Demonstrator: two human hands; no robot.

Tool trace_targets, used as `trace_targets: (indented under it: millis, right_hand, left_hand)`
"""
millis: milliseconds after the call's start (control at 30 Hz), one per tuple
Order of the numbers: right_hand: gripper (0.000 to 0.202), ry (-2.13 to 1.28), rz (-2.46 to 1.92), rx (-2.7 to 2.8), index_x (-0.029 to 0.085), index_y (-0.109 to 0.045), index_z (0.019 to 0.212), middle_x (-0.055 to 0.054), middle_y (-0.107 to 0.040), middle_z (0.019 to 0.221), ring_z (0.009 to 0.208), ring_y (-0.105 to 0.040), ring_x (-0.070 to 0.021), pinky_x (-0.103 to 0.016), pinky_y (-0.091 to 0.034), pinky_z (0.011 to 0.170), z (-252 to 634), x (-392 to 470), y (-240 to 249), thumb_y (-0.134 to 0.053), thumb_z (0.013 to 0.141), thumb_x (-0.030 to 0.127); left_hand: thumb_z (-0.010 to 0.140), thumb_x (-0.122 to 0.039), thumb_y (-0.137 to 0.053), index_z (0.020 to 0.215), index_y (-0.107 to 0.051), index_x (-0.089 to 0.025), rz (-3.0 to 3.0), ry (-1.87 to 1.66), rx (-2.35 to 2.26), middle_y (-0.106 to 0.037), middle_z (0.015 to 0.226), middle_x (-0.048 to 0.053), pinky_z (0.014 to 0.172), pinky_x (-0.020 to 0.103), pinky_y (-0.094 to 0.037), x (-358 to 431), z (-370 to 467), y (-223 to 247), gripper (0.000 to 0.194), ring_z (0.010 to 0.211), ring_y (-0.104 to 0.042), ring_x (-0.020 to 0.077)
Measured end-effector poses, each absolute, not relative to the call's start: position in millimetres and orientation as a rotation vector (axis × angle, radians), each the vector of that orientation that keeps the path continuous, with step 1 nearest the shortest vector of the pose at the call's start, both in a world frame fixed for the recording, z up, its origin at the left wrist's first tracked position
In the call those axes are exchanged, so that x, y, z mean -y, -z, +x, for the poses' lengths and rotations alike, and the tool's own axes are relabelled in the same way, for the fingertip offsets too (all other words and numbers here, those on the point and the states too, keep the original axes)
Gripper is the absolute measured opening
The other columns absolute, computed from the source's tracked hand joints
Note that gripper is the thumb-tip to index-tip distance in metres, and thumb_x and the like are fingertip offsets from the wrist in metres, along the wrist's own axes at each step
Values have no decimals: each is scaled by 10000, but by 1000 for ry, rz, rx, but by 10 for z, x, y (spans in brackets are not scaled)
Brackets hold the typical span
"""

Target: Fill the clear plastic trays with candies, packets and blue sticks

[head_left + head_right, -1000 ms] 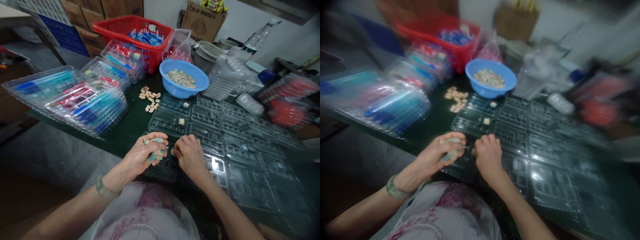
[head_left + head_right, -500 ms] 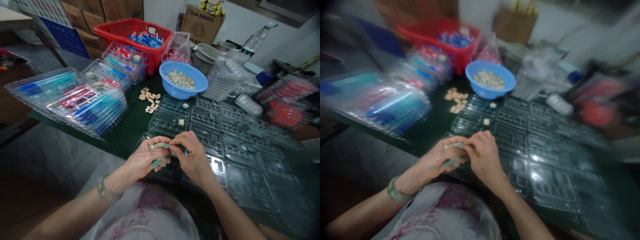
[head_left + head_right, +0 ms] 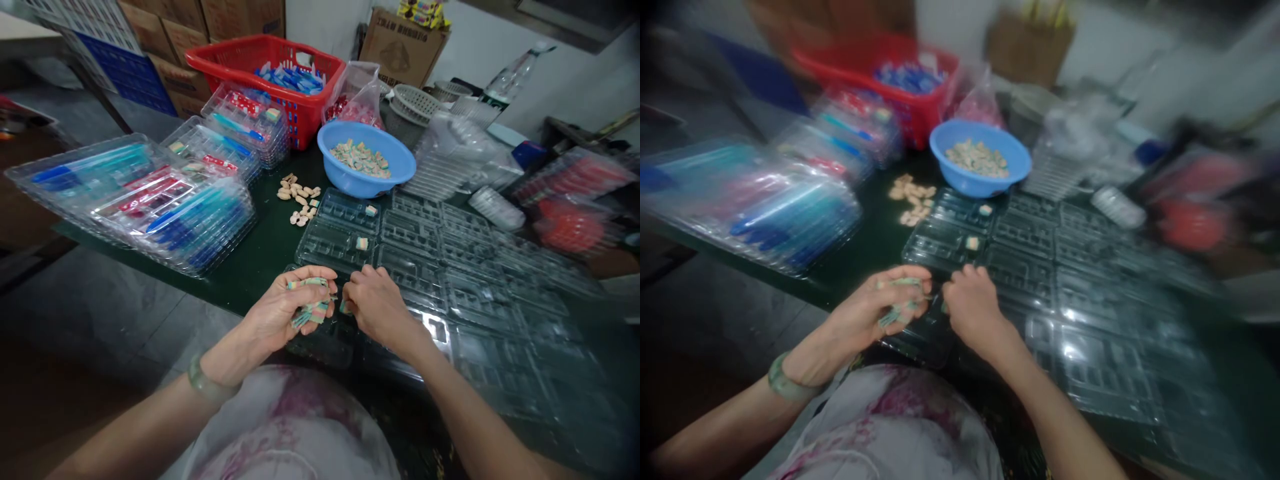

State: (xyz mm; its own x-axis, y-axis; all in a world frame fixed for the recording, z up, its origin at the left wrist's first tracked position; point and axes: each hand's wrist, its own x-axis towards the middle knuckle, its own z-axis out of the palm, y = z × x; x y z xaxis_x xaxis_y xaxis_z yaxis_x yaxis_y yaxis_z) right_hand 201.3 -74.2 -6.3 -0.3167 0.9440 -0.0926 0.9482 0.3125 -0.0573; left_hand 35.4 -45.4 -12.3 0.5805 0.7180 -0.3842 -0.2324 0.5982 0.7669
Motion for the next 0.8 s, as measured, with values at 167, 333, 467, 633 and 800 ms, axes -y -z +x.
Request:
trace_targets:
  millis: [167,333,467,633,800]
  right_hand:
    - [97,36,1977,-2471,185,-574,679,-36,-570,736,779,-433,-204,-329,-265,665,2025,793,185,-571,754,123]
    - [103,212,2235,-2623,183,-584,755,-26,-570,746,780,-456,-187,-319,-306,687,2106,923,64,-519,832,157]
    - [121,488,2146,-2952,212,-569,933,-19,-567,893,850,-473,-176,-327,-332,747,2086,1082,-171,-551,822,166]
    - [199,496,1949,-2951,217,-586,953,-45,-554,935,892,-454,-199,-358,-335,741,2042,1185,-178,-466,846,100]
    - [138,585,2015,-3038,194,-573,869,-35,-552,850,837,-465,-177,-348,-352,731,2137,1184,-45,-453,867,127]
  left_hand:
    - [742,-270,-619,929,-600,-152,613,-611,-733,-579,883,75,336,140,-268,443,373,139,222,608,-577,132]
    - [780,-409,-541,937,-613,-118,435,-575,-710,-589,713,73,331,167,-321,419,434,155,338,578,-586,160]
    - [806,-423,-486,935,-611,-104,362,-564,-693,-589,626,56,340,193,-362,429,518,141,366,500,-567,150]
    - [806,-409,-495,926,-613,-93,324,-512,-664,-550,558,27,355,200,-381,462,607,157,358,448,-514,117]
    - [805,-405,-501,963,-605,-76,353,-475,-614,-557,572,26,361,222,-403,480,647,226,380,453,-515,123]
